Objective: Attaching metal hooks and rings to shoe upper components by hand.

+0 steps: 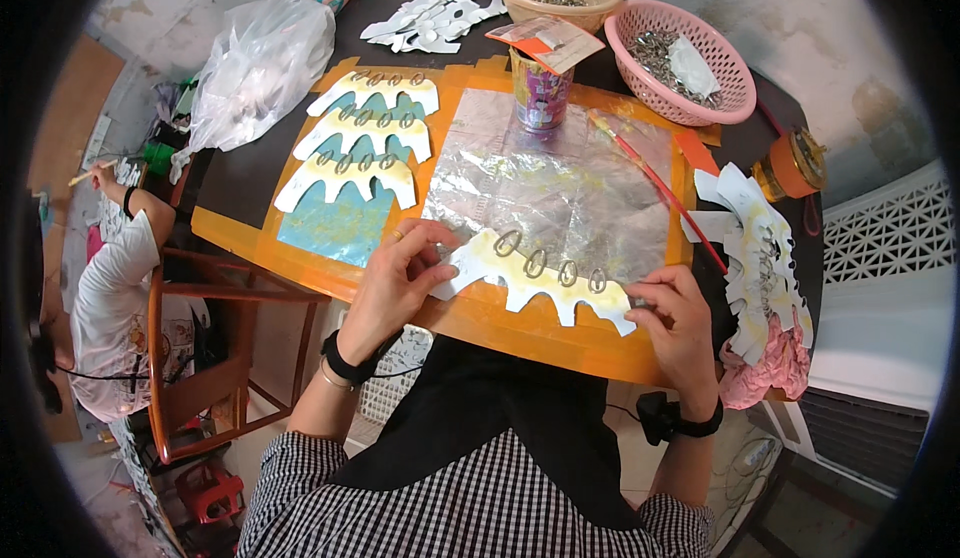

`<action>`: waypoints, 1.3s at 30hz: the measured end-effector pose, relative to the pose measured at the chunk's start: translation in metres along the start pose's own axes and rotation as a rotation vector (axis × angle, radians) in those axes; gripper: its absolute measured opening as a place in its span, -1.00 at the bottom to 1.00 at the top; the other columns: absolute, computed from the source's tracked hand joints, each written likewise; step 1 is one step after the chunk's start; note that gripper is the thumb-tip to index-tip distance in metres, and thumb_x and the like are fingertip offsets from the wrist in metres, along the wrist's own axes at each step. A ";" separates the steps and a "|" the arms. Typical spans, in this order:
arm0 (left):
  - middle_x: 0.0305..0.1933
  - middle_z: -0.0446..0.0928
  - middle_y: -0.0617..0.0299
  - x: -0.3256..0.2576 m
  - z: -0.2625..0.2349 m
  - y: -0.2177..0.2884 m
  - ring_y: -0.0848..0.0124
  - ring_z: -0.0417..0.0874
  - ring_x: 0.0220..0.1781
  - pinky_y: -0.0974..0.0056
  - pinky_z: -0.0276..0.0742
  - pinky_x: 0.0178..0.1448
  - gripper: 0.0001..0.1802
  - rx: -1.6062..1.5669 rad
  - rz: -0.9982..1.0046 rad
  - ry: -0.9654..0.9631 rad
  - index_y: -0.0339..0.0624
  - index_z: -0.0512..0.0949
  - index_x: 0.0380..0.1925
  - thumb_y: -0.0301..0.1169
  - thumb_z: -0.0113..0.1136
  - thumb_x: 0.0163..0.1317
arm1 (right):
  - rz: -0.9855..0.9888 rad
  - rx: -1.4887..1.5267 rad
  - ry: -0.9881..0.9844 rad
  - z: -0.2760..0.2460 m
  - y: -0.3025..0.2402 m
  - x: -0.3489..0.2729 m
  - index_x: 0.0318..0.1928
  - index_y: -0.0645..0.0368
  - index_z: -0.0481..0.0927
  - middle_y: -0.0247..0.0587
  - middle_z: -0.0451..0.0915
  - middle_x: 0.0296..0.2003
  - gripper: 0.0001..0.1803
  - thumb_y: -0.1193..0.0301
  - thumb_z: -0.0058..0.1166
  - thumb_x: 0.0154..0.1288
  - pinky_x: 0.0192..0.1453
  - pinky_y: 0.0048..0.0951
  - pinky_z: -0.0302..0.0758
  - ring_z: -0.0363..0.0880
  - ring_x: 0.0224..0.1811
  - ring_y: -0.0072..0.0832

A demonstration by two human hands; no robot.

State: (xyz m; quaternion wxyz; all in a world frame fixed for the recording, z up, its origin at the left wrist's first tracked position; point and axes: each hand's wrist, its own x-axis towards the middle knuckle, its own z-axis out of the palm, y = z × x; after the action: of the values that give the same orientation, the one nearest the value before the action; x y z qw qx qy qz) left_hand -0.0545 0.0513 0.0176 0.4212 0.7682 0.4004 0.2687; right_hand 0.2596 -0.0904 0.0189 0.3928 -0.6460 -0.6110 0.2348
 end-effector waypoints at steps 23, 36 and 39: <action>-0.07 0.52 0.21 -0.016 0.000 -0.023 0.19 0.49 -0.03 0.12 0.45 0.03 -0.77 0.292 0.401 0.240 -0.03 0.72 -0.29 -0.19 0.44 0.12 | 0.370 -0.200 0.265 -0.111 0.031 -0.060 -0.03 0.25 0.68 -0.39 0.59 -0.20 -0.75 0.63 0.14 0.29 -0.29 -0.65 0.45 0.54 -0.26 -0.65; -0.07 0.56 0.10 -0.008 -0.010 -0.035 0.15 0.52 0.00 0.16 0.49 0.02 -0.81 -0.015 0.331 0.333 -0.25 0.62 -0.36 -0.50 0.43 0.02 | 0.510 -0.576 0.580 -0.138 0.092 -0.118 -0.01 0.25 0.66 -0.28 0.65 -0.12 -0.70 0.34 0.27 0.32 -0.03 -0.48 0.48 0.55 -0.13 -0.52; -0.11 0.57 0.11 -0.022 -0.016 -0.041 0.12 0.54 -0.01 0.14 0.50 0.03 -0.86 -0.032 0.327 0.368 -0.22 0.61 -0.40 -0.54 0.40 0.04 | 0.570 -0.289 0.602 -0.136 0.073 -0.116 0.05 0.28 0.61 -0.30 0.64 -0.18 -0.65 0.25 0.14 0.46 -0.17 -0.44 0.53 0.53 -0.22 -0.53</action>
State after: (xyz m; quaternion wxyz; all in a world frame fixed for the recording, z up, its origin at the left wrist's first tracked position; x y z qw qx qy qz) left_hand -0.0944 0.0531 -0.0109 0.3042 0.7540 0.3363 0.4753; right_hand 0.3931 -0.2288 0.0197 0.3781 -0.8769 -0.2931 0.0473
